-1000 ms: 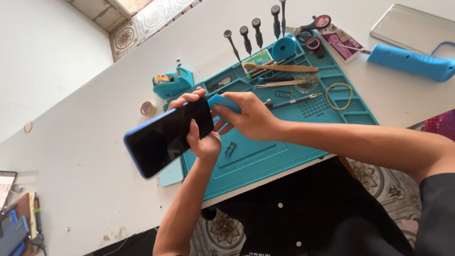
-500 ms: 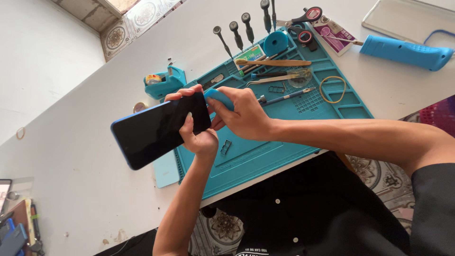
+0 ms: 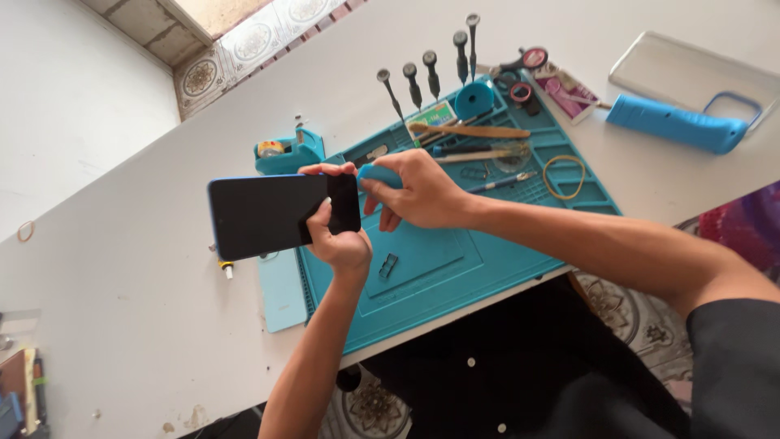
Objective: The person cleans the edges of a blue smartphone with a blue cloth, then uses a metal prying tool to separate the screen from the frame. The screen is lifted and set aside, exposing the internal components. The person then uses a screwdriver to remove screws from the internal frame.
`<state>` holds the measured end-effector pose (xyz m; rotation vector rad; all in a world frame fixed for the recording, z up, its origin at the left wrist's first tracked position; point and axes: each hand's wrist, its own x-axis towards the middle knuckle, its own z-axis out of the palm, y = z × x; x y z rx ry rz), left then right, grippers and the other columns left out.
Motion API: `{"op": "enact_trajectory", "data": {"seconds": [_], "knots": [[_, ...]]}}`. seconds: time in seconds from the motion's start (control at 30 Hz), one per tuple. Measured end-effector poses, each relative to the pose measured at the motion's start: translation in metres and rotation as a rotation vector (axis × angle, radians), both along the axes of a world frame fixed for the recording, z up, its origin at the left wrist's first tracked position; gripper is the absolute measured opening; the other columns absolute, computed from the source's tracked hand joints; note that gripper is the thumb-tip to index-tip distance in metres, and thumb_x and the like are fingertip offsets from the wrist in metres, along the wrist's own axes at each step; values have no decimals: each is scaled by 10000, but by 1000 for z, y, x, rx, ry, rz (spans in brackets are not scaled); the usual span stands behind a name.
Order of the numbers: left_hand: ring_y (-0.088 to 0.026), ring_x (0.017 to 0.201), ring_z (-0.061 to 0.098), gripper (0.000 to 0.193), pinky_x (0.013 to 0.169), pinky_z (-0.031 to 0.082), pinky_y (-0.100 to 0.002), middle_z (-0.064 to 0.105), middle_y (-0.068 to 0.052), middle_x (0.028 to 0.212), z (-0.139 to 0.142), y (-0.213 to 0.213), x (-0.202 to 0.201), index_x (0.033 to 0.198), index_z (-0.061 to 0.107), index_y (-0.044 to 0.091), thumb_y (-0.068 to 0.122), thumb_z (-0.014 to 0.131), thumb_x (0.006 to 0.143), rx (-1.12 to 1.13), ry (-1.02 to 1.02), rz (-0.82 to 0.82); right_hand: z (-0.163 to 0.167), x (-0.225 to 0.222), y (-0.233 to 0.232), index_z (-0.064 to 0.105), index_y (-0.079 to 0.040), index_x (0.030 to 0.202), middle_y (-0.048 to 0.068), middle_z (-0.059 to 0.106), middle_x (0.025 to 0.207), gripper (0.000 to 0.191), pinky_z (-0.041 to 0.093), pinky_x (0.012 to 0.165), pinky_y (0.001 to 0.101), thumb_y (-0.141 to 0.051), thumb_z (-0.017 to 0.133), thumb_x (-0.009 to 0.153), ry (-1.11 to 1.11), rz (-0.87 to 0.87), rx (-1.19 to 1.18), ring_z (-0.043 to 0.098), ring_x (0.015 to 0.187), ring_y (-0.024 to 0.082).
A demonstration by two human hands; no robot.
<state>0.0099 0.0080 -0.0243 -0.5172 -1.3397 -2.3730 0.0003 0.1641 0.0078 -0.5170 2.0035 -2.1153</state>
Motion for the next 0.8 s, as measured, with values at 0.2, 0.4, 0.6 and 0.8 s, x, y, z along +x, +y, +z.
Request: {"op": "enact_trajectory", "data": {"seconds": [0.2, 0.4, 0.6, 0.8], "knots": [[-362, 1131, 657, 490, 1069, 537, -499, 618, -219, 1134, 13, -8, -5, 1304, 476, -76, 89, 438, 845, 54, -133, 25, 4, -6, -3, 691, 3, 813, 87, 697, 623, 260, 508, 428, 263, -158, 642, 1012, 155, -27, 185, 656, 495, 111], [-387, 1071, 698, 482, 994, 595, -485, 657, -270, 1126, 22, -17, -11, 1286, 505, -114, 60, 423, 845, -21, -182, 69, -4, -17, -8, 694, -1, 861, 89, 733, 695, 187, 499, 466, 292, -127, 647, 990, 484, -89, 260, 665, 529, 129], [-386, 1056, 711, 474, 964, 609, -487, 667, -268, 1138, 24, -25, -15, 1267, 520, -125, 63, 419, 844, -54, -243, 13, -10, -21, -7, 671, 35, 915, 147, 688, 653, 185, 478, 461, 348, -124, 628, 1000, 529, -51, 379, 660, 490, 194], [-324, 1211, 673, 463, 1081, 553, -418, 674, -242, 1234, 14, -20, -25, 1281, 540, -137, 50, 448, 867, -53, -343, -42, -10, -37, -2, 660, 54, 920, 190, 652, 629, 218, 464, 470, 387, -134, 643, 1029, 567, -52, 554, 653, 513, 256]]}}
